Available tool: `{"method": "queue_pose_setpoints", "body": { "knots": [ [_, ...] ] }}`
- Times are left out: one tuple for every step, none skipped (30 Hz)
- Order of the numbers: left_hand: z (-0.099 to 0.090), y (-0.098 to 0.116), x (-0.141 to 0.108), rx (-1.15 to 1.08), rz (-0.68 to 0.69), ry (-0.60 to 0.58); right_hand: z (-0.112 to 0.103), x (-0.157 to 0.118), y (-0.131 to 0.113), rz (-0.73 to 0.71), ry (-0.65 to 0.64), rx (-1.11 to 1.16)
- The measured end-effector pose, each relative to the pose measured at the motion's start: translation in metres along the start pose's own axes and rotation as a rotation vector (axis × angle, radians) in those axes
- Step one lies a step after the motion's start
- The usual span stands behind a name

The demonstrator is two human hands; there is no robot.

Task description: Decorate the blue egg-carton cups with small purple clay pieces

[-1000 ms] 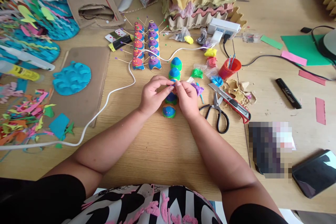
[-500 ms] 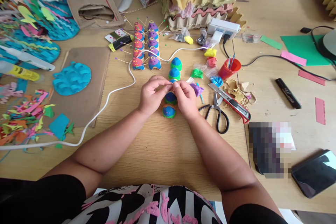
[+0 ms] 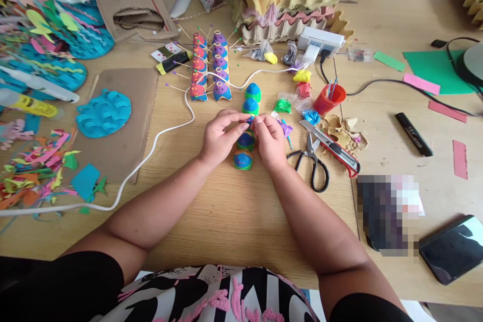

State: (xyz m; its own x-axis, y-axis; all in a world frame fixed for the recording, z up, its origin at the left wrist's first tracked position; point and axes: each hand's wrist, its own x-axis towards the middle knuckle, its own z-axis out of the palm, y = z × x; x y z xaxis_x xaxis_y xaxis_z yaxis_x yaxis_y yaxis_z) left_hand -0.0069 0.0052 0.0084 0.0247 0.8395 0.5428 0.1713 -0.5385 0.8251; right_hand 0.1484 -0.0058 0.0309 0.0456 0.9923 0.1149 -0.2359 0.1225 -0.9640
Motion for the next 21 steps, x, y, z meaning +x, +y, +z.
{"method": "queue_pose_setpoints", "body": {
  "knots": [
    [0.0000, 0.0001, 0.0000, 0.005, 0.005, 0.001, 0.0000, 0.0002, 0.0002, 0.000, 0.002, 0.005],
    [0.0000, 0.0002, 0.0000, 0.007, 0.010, 0.002, 0.0001, 0.0003, 0.0005, 0.000, 0.002, 0.008],
    [0.0001, 0.0004, 0.0001, 0.009, 0.014, 0.002, 0.0001, 0.0003, 0.0008, 0.002, 0.001, 0.008],
    [0.0003, 0.0005, 0.0002, 0.009, 0.017, 0.002, 0.0001, 0.0003, 0.0012, 0.004, -0.001, 0.006],
    [0.0005, 0.0006, 0.0004, 0.008, 0.019, 0.001, 0.0000, 0.0003, 0.0016, 0.004, -0.003, 0.005],
    [0.0007, 0.0006, 0.0005, 0.007, 0.020, 0.001, -0.0001, 0.0003, 0.0021, 0.002, -0.004, 0.004],
    [0.0009, 0.0005, 0.0006, 0.005, 0.021, 0.000, -0.0003, 0.0004, 0.0027, 0.000, -0.006, 0.006],
    [0.0010, 0.0003, 0.0007, 0.002, 0.021, -0.002, -0.0006, 0.0005, 0.0033, 0.000, -0.006, 0.010],
    [0.0012, 0.0001, 0.0007, 0.000, 0.022, -0.003, -0.0008, 0.0007, 0.0039, 0.000, -0.007, 0.016],
    [0.0012, -0.0002, 0.0007, 0.000, 0.025, -0.003, -0.0011, 0.0009, 0.0045, 0.002, -0.006, 0.021],
    [0.0013, -0.0004, 0.0006, 0.003, 0.030, -0.003, -0.0012, 0.0011, 0.0048, 0.005, -0.005, 0.027],
    [0.0013, -0.0006, 0.0004, 0.010, 0.038, -0.002, -0.0012, 0.0013, 0.0050, 0.009, -0.004, 0.031],
    [0.0013, -0.0006, 0.0003, 0.020, 0.050, -0.002, -0.0010, 0.0014, 0.0049, 0.012, -0.003, 0.035],
    [0.0012, -0.0006, 0.0001, 0.033, 0.063, -0.004, -0.0008, 0.0015, 0.0047, 0.014, -0.002, 0.037],
    [0.0012, -0.0005, -0.0001, 0.046, 0.077, -0.005, -0.0004, 0.0015, 0.0042, 0.016, -0.001, 0.040],
    [0.0013, -0.0003, -0.0002, 0.057, 0.091, -0.007, 0.0001, 0.0014, 0.0036, 0.017, 0.001, 0.042],
    [0.0013, -0.0002, -0.0003, 0.066, 0.102, -0.006, 0.0005, 0.0013, 0.0029, 0.020, 0.001, 0.043],
    [0.0014, 0.0000, -0.0003, 0.072, 0.110, -0.003, 0.0009, 0.0012, 0.0023, 0.022, 0.002, 0.044],
    [0.0015, 0.0000, -0.0003, 0.075, 0.115, 0.003, 0.0013, 0.0010, 0.0017, 0.024, 0.002, 0.041],
    [0.0015, 0.0001, -0.0003, 0.078, 0.118, 0.008, 0.0016, 0.0008, 0.0014, 0.027, 0.003, 0.036],
    [0.0015, 0.0001, -0.0002, 0.079, 0.120, 0.012, 0.0017, 0.0007, 0.0012, 0.030, 0.004, 0.028]
  ]
}}
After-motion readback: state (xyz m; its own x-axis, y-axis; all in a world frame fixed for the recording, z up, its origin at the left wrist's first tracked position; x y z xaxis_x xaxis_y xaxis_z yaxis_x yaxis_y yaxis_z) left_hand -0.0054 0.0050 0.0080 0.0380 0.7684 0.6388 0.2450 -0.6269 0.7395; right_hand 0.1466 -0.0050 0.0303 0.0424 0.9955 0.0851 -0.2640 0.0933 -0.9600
